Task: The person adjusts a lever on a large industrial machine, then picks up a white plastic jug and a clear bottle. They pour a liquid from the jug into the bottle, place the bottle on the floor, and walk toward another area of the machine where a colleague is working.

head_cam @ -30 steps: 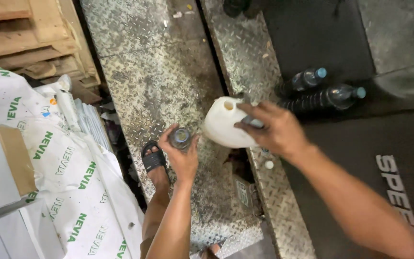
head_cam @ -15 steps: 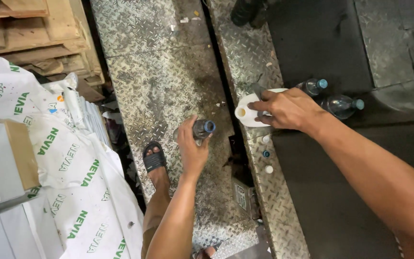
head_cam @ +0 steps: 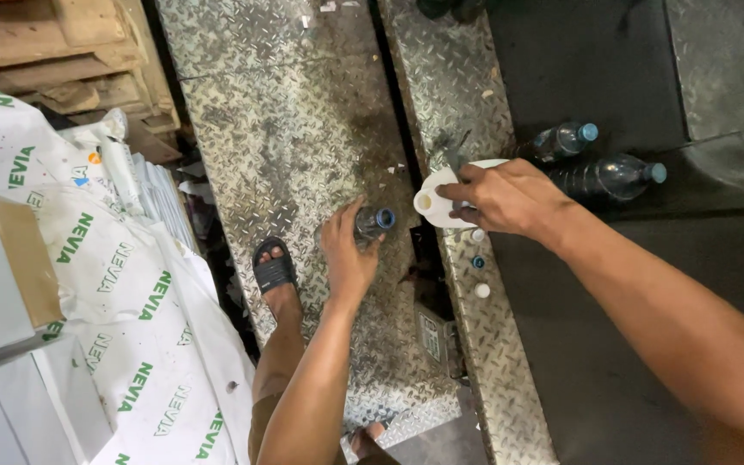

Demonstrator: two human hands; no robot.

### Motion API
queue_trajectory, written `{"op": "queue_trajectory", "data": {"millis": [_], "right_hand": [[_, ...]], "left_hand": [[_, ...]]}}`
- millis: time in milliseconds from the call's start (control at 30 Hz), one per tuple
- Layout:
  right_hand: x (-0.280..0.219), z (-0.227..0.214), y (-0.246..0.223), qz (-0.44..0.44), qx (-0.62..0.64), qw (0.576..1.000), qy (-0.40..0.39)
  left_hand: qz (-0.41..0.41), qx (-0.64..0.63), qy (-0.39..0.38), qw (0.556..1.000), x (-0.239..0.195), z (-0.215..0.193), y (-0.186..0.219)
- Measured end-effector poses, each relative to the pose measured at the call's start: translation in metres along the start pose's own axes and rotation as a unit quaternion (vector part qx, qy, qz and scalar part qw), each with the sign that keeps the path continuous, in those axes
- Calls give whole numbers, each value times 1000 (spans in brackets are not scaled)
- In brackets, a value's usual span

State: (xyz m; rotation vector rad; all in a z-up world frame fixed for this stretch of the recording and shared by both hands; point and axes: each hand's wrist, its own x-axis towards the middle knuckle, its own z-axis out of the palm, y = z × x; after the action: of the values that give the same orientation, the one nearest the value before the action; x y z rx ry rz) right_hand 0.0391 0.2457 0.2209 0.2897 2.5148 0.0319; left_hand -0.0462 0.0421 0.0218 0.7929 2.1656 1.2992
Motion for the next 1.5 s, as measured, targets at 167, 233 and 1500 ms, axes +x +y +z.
{"op": "queue_trajectory", "data": {"millis": [167,233,1500], "right_hand": [[6,3,-10,-28,-7,1000,12],[7,1,-16,-31,-5,999,9],[44,13,-65,-112,-55,992,12]], "left_hand": [[-11,4,11,1000,-1,-1,-4],[-17,6,7,1000,-2,-1,-4],[-78,-6,56,995,-16,-1,-26]]}}
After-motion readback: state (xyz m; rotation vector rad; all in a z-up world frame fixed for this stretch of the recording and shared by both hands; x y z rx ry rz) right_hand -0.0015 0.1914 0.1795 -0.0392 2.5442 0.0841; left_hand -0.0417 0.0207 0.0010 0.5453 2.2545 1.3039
